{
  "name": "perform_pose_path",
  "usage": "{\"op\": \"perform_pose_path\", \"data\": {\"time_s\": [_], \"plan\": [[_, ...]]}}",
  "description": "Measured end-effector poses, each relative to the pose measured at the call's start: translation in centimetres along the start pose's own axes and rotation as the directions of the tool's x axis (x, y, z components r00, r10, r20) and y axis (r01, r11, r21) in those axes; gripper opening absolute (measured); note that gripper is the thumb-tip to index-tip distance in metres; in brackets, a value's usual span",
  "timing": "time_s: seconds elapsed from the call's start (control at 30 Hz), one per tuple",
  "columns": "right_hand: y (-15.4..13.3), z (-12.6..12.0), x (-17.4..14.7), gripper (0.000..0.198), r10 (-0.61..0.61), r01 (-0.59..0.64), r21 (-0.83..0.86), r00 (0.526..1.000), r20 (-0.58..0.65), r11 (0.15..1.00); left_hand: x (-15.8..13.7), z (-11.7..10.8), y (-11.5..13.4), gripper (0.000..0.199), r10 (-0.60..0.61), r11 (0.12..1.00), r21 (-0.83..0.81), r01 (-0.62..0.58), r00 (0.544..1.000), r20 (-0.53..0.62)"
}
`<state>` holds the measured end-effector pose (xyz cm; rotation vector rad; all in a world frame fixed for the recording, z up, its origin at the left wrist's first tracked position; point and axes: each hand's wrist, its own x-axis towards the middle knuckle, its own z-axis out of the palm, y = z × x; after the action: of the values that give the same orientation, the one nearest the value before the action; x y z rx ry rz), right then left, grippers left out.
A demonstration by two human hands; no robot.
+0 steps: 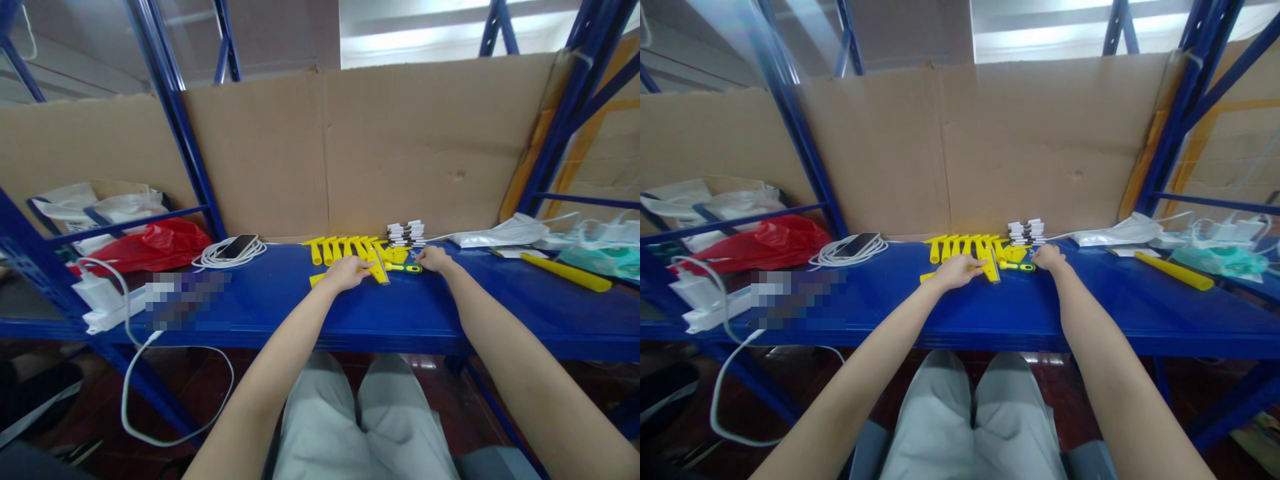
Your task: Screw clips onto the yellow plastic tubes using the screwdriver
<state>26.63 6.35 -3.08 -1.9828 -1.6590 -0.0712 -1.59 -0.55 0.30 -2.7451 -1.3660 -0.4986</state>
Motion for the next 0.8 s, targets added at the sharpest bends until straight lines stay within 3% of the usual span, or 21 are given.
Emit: {"op": "perform_pose_path", "data": {"time_s": [0.1, 0.27, 0.4, 0.6, 0.8], "plan": [[-1.7, -1.2, -0.5, 0.008, 0.052, -0.053, 0.012, 0.997, 0.049, 0.999, -0.1, -0.1, 0.1, 0.037, 0.002, 1.000, 0.007, -0.002, 1.000, -0.006], [-5.2, -1.8, -1.7, 0.013, -0.195, 0.186, 0.352, 0.981, -0.009, 0.917, -0.1, -0.1, 0.2, 0.037, 0.015, 1.000, 0.017, -0.015, 1.000, 0.003], [-7.8, -1.0, -2.8, 0.010, -0.313, 0.279, 0.484, 0.950, -0.010, 0.830, -0.1, 0.0, 0.2, 0.037, 0.030, 0.999, 0.015, -0.030, 1.000, 0.008], [-9.5, 0.0, -4.0, 0.008, -0.372, 0.361, 0.461, 0.926, -0.072, 0.811, -0.1, 0.0, 0.3, 0.037, 0.058, 0.998, 0.021, -0.058, 0.998, 0.005], [-9.7, 0.0, -4.0, 0.009, -0.394, 0.385, 0.377, 0.917, -0.056, 0.842, -0.1, -0.1, 0.3, 0.037, 0.056, 0.998, 0.020, -0.056, 0.998, 0.011]]}}
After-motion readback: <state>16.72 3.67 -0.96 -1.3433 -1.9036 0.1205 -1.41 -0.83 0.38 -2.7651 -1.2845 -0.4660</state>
